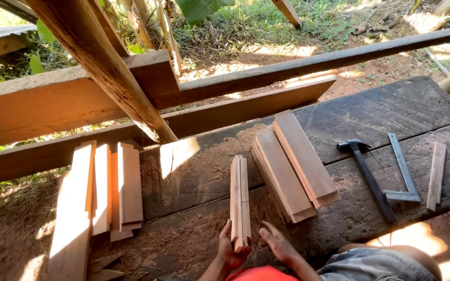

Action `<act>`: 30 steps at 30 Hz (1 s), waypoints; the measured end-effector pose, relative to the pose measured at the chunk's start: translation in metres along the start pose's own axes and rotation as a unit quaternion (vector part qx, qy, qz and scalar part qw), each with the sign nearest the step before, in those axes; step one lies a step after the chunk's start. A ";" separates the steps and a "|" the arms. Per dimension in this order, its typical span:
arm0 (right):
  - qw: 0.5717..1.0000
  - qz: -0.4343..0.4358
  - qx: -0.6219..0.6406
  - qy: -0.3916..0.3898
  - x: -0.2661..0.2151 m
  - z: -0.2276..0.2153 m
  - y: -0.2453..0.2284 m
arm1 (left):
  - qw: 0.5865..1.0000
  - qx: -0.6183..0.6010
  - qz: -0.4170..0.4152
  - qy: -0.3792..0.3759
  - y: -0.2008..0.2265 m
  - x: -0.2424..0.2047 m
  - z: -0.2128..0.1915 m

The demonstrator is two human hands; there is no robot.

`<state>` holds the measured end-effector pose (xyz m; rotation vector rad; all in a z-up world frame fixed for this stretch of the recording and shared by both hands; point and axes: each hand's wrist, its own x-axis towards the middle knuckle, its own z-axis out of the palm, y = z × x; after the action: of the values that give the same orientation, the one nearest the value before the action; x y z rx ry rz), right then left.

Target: The person sorts through and stacks various wooden boards and pieces on a workbench.

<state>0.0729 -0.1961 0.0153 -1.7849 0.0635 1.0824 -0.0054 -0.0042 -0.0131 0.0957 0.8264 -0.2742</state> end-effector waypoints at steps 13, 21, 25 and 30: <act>0.960 -0.077 -0.263 -0.055 -0.012 0.004 0.011 | 0.831 0.507 0.090 0.211 -0.031 0.073 -0.081; 0.965 -0.103 -0.239 -0.015 0.003 0.004 0.034 | 0.807 0.519 0.278 0.043 -0.024 0.009 -0.002; 0.974 -0.057 -0.220 -0.018 0.002 -0.001 0.035 | 0.800 0.555 0.222 0.052 -0.018 -0.005 0.022; 0.982 -0.061 -0.176 -0.022 -0.004 -0.003 0.026 | 0.754 0.614 0.230 0.037 -0.014 0.006 0.013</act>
<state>0.0596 -0.2135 -0.0004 -2.0477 -0.2762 1.0932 0.0036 -0.0213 -0.0084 1.5499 0.5470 -0.3071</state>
